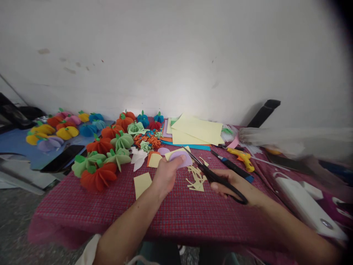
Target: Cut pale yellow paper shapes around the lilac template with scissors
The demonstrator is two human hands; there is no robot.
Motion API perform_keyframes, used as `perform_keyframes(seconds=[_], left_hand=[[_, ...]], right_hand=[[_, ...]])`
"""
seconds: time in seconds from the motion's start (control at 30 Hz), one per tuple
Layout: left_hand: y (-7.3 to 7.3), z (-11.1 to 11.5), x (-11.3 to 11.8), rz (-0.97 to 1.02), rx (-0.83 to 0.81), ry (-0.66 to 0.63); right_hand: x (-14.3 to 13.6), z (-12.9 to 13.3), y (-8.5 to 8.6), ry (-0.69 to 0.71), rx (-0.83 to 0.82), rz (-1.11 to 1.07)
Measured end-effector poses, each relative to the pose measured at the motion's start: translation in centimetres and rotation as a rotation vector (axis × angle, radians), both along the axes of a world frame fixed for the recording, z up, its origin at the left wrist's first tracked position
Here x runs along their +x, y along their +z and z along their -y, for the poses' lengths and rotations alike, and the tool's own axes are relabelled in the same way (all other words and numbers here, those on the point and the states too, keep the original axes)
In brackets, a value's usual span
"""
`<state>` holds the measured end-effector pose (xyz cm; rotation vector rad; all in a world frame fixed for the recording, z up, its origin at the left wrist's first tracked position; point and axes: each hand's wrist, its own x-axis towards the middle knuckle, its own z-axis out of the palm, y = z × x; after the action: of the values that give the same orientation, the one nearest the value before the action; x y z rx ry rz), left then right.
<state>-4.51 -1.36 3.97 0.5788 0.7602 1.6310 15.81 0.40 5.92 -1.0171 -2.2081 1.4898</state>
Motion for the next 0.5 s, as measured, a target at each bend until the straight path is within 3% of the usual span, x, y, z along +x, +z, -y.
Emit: perform_keyframes(seconds=[0.5], left_hand=[[-0.44,0.29,0.39,-0.104,-0.027,-0.091]], right_hand=[[0.50,0.17,-0.42,0.068,-0.101,-0.096]])
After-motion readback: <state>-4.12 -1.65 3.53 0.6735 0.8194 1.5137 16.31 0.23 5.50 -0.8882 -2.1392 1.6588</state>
